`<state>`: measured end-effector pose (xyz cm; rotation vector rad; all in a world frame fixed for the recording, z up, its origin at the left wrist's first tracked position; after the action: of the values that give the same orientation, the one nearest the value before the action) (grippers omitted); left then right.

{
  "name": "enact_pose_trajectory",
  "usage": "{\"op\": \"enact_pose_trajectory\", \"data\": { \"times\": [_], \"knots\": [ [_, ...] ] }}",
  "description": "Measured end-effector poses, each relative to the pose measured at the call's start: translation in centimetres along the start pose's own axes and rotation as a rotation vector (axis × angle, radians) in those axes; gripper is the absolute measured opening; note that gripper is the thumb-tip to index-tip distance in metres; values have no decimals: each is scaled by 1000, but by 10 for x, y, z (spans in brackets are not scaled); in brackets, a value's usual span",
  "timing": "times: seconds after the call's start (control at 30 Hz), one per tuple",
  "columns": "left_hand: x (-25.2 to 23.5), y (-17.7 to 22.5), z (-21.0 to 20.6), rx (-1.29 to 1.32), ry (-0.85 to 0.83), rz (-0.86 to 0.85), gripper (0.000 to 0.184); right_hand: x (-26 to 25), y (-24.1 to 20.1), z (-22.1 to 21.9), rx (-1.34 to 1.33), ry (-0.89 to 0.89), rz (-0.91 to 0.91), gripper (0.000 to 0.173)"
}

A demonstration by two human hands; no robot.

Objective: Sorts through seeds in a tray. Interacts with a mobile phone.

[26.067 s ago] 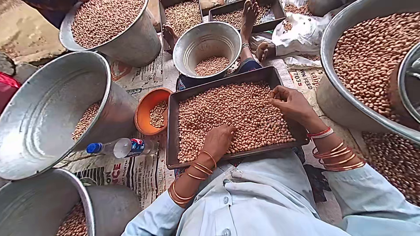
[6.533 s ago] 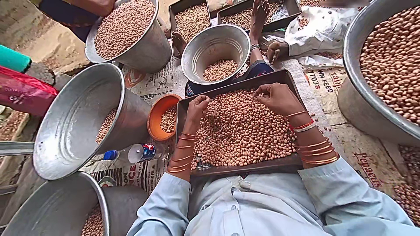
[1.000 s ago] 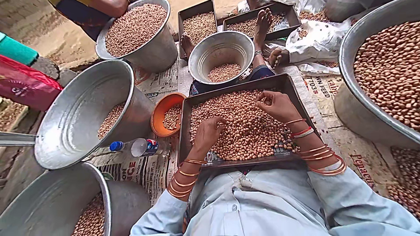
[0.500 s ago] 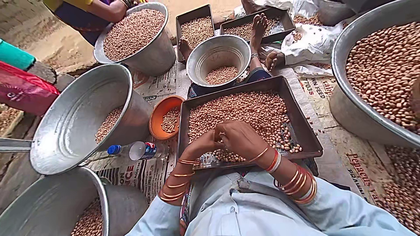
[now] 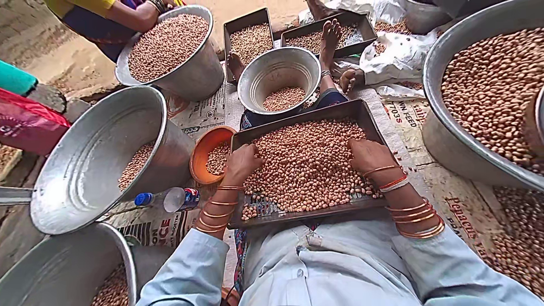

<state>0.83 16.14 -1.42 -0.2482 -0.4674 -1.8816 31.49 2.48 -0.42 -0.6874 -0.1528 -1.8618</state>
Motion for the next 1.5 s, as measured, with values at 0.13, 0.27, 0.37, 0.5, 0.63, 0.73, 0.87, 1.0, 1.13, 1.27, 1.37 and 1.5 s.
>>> {"op": "enact_pose_trajectory", "data": {
  "times": [0.13,0.27,0.37,0.5,0.63,0.73,0.87,1.0,1.13,1.27,1.37,1.5],
  "knots": [
    [7,64,-33,-151,-117,-25,32,7,-31,-29,-9,-183,117,60],
    [27,107,-60,-6,-353,-102,48,10,-68,-51,-103,-304,272,80],
    [36,106,-67,653,-405,-139,46,17,-83,-39,-276,-256,483,73],
    [41,94,-58,1484,-333,-128,31,25,-79,4,-467,-100,794,39],
    [47,83,-20,1349,-262,-323,47,10,-30,52,-175,234,533,14],
    [55,70,5,1071,-175,-421,47,-12,12,59,154,295,211,10],
    [61,43,21,833,-28,-291,34,-26,27,45,323,255,129,8],
    [59,39,29,582,100,-300,26,-28,23,38,336,271,146,13],
    [61,72,27,356,179,-388,13,-30,20,34,343,270,160,15],
    [53,103,16,177,234,-434,13,-29,19,30,369,257,139,15],
    [47,118,9,66,241,-456,13,-32,19,26,379,229,126,13],
    [32,126,-3,-14,216,-454,15,-31,26,32,318,214,168,19]
  ]
}}
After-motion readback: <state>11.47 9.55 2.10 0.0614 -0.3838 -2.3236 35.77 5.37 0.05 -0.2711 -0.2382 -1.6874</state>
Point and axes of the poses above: each hand's wrist, its own x-axis away from the middle knuckle, its own z-axis out of the back of the hand, y = z × x, the point moved 8 cm from there along -x, towards the middle knuckle, and after that the axes turned 12 degrees about -y, right-handed, at the moved point
